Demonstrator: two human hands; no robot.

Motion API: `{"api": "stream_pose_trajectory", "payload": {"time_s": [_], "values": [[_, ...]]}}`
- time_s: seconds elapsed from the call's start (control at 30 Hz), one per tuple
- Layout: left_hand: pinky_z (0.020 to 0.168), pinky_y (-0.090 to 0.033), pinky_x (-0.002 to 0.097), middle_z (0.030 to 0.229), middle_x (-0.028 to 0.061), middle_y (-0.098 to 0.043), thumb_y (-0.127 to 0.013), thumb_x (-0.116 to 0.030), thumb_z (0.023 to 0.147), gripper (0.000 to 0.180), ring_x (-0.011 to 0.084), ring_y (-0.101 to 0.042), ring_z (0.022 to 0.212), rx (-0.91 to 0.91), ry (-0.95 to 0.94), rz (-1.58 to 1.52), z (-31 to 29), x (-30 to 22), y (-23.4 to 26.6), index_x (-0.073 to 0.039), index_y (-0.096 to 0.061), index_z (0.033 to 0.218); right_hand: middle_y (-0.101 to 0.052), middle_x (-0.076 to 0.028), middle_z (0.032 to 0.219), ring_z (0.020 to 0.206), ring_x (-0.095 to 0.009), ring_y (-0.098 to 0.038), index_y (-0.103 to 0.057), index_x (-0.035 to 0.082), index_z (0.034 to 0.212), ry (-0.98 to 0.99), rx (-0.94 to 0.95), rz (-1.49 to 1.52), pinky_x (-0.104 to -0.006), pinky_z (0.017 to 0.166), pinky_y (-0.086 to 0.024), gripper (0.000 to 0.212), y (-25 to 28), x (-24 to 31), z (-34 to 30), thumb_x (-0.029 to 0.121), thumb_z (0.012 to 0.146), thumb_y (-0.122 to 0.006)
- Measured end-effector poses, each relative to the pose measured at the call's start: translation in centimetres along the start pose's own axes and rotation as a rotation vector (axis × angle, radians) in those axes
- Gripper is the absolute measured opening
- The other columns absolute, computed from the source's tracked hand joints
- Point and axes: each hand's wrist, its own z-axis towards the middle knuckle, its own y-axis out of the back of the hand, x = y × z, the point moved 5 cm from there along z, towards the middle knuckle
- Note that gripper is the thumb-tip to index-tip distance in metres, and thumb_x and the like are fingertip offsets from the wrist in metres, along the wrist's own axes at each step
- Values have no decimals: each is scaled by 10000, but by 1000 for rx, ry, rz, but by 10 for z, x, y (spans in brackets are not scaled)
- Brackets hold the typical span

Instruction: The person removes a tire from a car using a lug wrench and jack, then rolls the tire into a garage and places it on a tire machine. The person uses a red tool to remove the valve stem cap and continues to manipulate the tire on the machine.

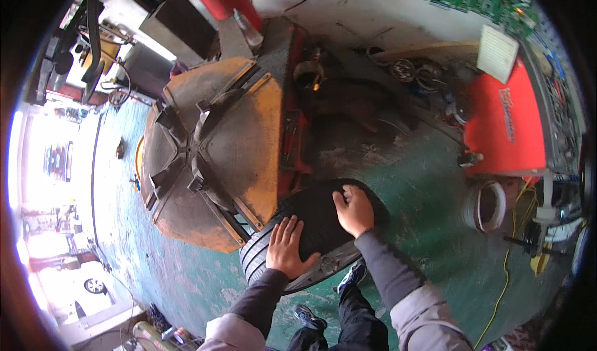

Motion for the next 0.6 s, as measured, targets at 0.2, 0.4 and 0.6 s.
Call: {"api": "stream_pose_trajectory", "payload": {"time_s": [0.2,0.4,0.6], "values": [[1316,-241,570,1678,222,-429,-784,-631,822,1013,405,-365,1584,142,49,12,11,5,3,-8,-500,1567,-777,-254,1101,1061,-411,-755,-718,-36,1183,19,309,-64,-509,917,-590,461,-121,32,122,399,1029,-699],[1299,-282,562,1687,197,-435,-764,-684,829,1006,390,-382,1582,188,92,-42,7,11,-2,-52,-523,1574,-769,-270,1170,1125,-468,-736,-803,46,1110,-98,388,-356,-544,961,-595,451,-187,56,183,453,979,-658],[1268,-327,565,1681,197,-446,-753,-689,834,1000,390,-405,1568,216,108,-51,7,11,-5,-61,-523,1577,-798,-226,1124,1084,-437,-771,-827,61,1081,-230,319,-330,-538,905,-620,491,-191,72,187,517,975,-679]]}}
